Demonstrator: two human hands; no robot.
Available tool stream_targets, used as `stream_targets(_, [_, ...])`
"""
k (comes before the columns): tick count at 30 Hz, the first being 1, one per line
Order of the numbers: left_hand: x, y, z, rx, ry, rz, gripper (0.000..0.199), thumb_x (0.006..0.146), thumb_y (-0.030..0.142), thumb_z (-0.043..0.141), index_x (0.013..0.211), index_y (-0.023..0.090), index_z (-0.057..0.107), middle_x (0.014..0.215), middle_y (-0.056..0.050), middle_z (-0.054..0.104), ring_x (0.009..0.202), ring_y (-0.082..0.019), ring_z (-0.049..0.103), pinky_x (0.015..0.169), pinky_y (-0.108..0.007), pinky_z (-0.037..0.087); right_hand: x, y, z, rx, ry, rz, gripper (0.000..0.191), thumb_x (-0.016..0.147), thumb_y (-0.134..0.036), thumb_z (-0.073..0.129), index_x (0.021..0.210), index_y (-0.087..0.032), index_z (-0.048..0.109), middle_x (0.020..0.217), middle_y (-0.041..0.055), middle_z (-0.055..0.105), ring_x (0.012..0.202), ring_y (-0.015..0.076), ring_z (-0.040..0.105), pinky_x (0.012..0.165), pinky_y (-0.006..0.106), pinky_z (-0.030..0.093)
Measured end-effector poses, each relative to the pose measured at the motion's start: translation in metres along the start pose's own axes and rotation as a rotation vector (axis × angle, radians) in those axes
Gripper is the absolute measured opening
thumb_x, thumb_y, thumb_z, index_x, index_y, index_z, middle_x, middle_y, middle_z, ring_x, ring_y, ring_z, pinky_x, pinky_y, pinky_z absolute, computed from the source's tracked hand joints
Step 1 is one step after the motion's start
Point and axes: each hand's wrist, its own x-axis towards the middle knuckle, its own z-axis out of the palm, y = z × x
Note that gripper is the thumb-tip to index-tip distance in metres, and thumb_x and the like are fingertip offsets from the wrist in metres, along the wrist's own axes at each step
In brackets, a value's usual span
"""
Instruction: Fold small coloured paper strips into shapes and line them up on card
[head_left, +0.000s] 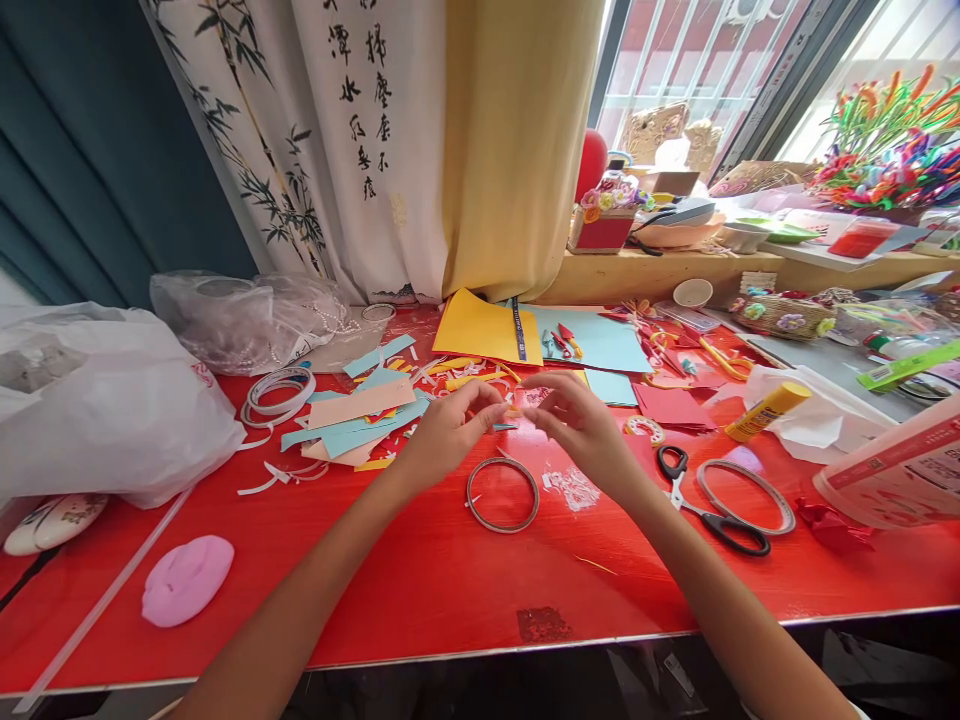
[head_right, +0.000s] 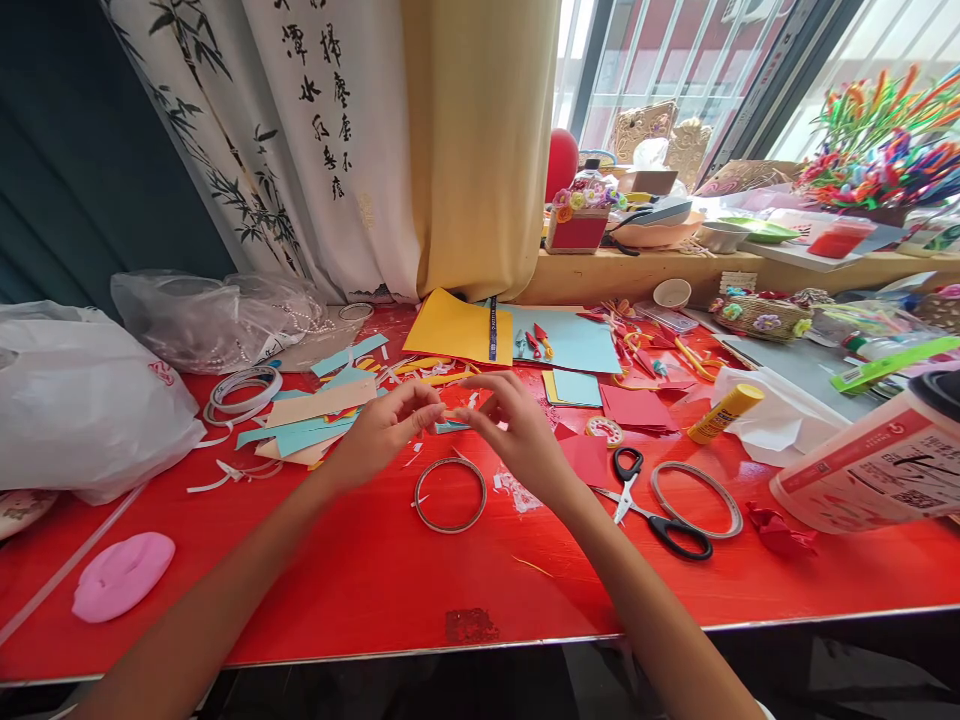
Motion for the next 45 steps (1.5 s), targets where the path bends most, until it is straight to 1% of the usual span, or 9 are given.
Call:
stream_targets(3, [-0.001, -0.001, -0.001, 0.024, 0.065, 0.015, 0.020, 0.085, 0.038, 0.043, 0.083, 0.019, 0.051, 0.073, 0.001, 0.058, 0.062, -0.010, 0.052, 0.060, -0.024, 0.041, 0.001, 0.000, -0.004, 0.185, 0.016, 0.238, 0.037, 0.083, -0.050, 0.042, 0.081, -0.017, 0.058, 0.075, 0.0039, 0.057, 0.050, 0.0080, 0.048, 0.046, 0.024, 0.039])
stream_targets(6, [-0.002, -0.003, -0.001, 0.110, 0.046, 0.106, 0.016, 0.086, 0.033, 0.043, 0.085, 0.020, 0.053, 0.079, 0.001, 0.059, 0.066, -0.010, 0.055, 0.065, -0.024, 0.043, 0.001, 0.001, -0.004, 0.379, -0.257, 0.487, 0.052, 0.082, -0.059, 0.033, 0.073, -0.014, 0.059, 0.066, 0.0052, 0.057, 0.046, 0.0093, 0.049, 0.042, 0.024, 0.037])
stream_targets(8, [-0.002, -0.004, 0.001, 0.146, -0.034, 0.199, 0.014, 0.086, 0.029, 0.044, 0.089, 0.020, 0.054, 0.085, 0.000, 0.060, 0.075, -0.010, 0.056, 0.071, -0.023, 0.042, 0.000, 0.002, -0.002, 0.448, -0.372, 0.560, 0.046, 0.080, -0.055, 0.041, 0.072, -0.014, 0.059, 0.064, 0.0042, 0.057, 0.046, 0.0087, 0.049, 0.043, 0.023, 0.037])
stream_targets(11, [-0.002, -0.006, 0.003, 0.162, -0.173, 0.284, 0.014, 0.086, 0.027, 0.045, 0.091, 0.021, 0.056, 0.090, 0.000, 0.061, 0.084, -0.011, 0.055, 0.077, -0.024, 0.041, -0.001, 0.005, 0.001, 0.489, -0.362, 0.547, 0.029, 0.077, -0.041, 0.055, 0.065, -0.014, 0.056, 0.056, -0.0011, 0.050, 0.045, 0.0054, 0.044, 0.043, 0.019, 0.032])
stream_targets(17, [-0.001, -0.007, 0.001, -0.052, -0.194, 0.160, 0.035, 0.083, 0.049, 0.040, 0.095, 0.020, 0.057, 0.097, -0.005, 0.058, 0.091, -0.016, 0.054, 0.078, -0.029, 0.043, 0.001, 0.012, 0.003, 0.709, -0.238, 0.588, 0.017, 0.070, -0.029, 0.066, 0.071, -0.014, 0.058, 0.062, -0.0023, 0.050, 0.049, 0.0032, 0.042, 0.045, 0.017, 0.033])
stream_targets(19, [-0.001, -0.007, 0.003, -0.154, -0.148, 0.122, 0.039, 0.083, 0.051, 0.036, 0.099, 0.020, 0.055, 0.099, -0.006, 0.057, 0.093, -0.017, 0.054, 0.079, -0.029, 0.044, 0.002, 0.014, 0.005, 0.789, -0.184, 0.603, 0.017, 0.069, -0.028, 0.068, 0.071, -0.013, 0.059, 0.061, -0.0024, 0.049, 0.050, 0.0028, 0.042, 0.043, 0.015, 0.033])
stream_targets(23, [0.000, -0.011, 0.017, -0.236, 0.079, 0.004, 0.030, 0.076, 0.043, 0.056, 0.093, 0.020, 0.048, 0.094, -0.004, 0.054, 0.089, -0.015, 0.053, 0.077, -0.027, 0.045, 0.003, 0.017, 0.008, 0.920, -0.108, 0.614, 0.017, 0.069, -0.027, 0.069, 0.072, -0.013, 0.059, 0.062, -0.0028, 0.050, 0.049, 0.0021, 0.044, 0.042, 0.013, 0.036])
stream_targets(30, [-0.003, -0.012, 0.037, -0.400, 0.421, -0.051, 0.026, 0.074, 0.031, 0.061, 0.086, 0.020, 0.041, 0.082, 0.001, 0.052, 0.080, -0.011, 0.055, 0.075, -0.026, 0.046, 0.000, 0.016, 0.019, 1.089, -0.018, 0.589, 0.013, 0.070, -0.024, 0.068, 0.074, -0.016, 0.058, 0.071, -0.0013, 0.058, 0.054, 0.0019, 0.051, 0.051, 0.012, 0.044])
stream_targets(45, [-0.010, -0.007, 0.040, -0.246, 0.356, 0.016, 0.017, 0.080, 0.029, 0.054, 0.095, 0.021, 0.051, 0.095, -0.002, 0.057, 0.089, -0.012, 0.056, 0.082, -0.026, 0.047, -0.004, 0.012, 0.029, 0.883, -0.026, 0.405, 0.017, 0.068, -0.030, 0.069, 0.070, -0.015, 0.061, 0.058, -0.0018, 0.050, 0.051, 0.0064, 0.045, 0.046, 0.019, 0.038])
